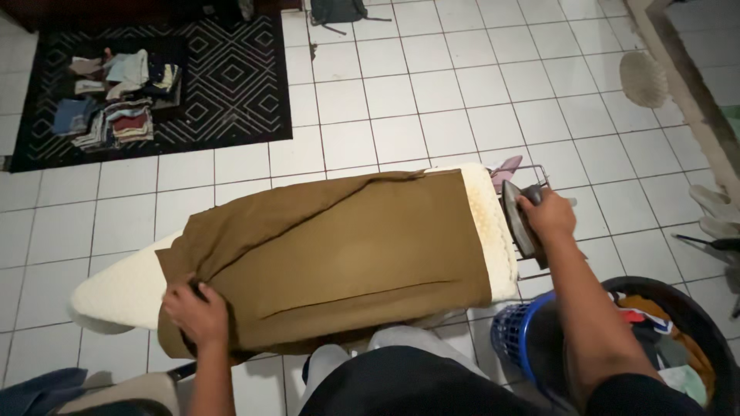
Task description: The person irons a brown jacket on an ironing board. They smooth the fabric with their hands, use an iron to press the jacket, and reposition the garment to cover different areas.
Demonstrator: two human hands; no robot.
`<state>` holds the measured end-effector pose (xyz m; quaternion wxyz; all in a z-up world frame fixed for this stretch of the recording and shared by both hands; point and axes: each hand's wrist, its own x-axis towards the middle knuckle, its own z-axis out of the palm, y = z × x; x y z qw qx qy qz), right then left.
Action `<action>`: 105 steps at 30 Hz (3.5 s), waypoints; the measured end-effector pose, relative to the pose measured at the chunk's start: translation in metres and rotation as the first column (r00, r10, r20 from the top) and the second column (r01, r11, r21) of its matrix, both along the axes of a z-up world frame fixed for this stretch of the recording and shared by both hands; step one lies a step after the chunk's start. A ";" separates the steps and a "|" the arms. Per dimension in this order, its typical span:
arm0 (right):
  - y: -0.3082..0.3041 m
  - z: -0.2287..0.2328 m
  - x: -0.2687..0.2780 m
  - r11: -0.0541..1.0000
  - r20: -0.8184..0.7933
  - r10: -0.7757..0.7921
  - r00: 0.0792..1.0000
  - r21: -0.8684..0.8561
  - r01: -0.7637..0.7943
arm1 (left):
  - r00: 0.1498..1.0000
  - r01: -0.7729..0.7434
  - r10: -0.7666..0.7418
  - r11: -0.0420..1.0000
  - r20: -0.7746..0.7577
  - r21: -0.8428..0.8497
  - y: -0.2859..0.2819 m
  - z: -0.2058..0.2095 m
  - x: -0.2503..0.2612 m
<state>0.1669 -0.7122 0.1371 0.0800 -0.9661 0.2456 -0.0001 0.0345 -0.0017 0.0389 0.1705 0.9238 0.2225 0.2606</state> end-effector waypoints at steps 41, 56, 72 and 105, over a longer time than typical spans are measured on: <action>0.538 0.006 0.053 -0.160 0.178 0.974 -0.138 0.115 -0.980 | 0.937 0.306 -0.232 0.906 0.261 -0.291 0.011 0.084 -0.020; 0.304 -0.009 0.167 0.420 -0.641 0.602 0.476 -0.253 -0.871 | 0.934 0.297 -0.156 0.838 0.321 -0.457 0.068 0.078 -0.021; 0.131 -0.044 -0.152 0.971 0.172 0.239 0.956 -0.044 -0.235 | 0.869 0.487 -0.489 0.826 0.067 -0.285 0.065 0.052 -0.037; 0.146 -0.050 -0.112 0.990 0.194 0.133 0.972 -0.080 -0.119 | 0.960 -0.107 0.199 0.911 0.198 -0.398 -0.021 0.037 -0.047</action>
